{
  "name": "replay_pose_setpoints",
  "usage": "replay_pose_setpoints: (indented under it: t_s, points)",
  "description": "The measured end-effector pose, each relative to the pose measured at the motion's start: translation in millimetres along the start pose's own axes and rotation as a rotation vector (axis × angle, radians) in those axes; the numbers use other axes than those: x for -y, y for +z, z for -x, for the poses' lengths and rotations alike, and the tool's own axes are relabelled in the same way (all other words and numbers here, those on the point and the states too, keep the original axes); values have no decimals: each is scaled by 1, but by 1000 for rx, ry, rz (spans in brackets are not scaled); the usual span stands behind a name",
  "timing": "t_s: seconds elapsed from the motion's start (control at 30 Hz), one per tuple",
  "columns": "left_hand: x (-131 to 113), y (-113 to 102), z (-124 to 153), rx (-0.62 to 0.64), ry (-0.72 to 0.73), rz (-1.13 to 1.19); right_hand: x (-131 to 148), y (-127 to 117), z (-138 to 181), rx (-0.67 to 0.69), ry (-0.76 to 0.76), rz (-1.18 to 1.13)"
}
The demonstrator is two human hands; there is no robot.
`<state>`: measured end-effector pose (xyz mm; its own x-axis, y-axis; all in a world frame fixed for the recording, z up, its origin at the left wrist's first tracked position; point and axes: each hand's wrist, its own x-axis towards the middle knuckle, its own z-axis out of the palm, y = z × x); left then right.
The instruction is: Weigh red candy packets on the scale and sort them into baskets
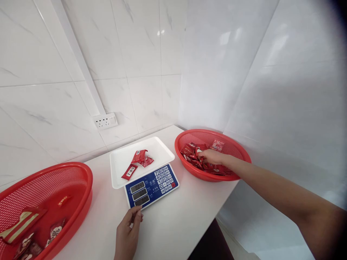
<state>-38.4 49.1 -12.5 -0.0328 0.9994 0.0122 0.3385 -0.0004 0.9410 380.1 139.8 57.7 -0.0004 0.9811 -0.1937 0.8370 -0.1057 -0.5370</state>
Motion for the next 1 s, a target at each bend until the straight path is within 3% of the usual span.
replay_pose_setpoints:
  t_s: [0.3,0.47,0.57,0.77,0.9,1.0]
  points:
    - [0,0,0,2,-7,15,15,-27,-2,-241,54,77]
    - [-1,2,2,18,28,33,55,-31,3,-248,15,-132]
    - [-4,3,4,28,35,61,99,-18,5,-192,-112,-277]
    - [-4,3,5,5,89,79,181,43,-7,-7,-336,-218]
    - [0,1,5,-20,139,50,205,76,-21,-73,-553,-91]
    - [4,2,3,-27,149,24,207,84,-30,-143,-563,-22]
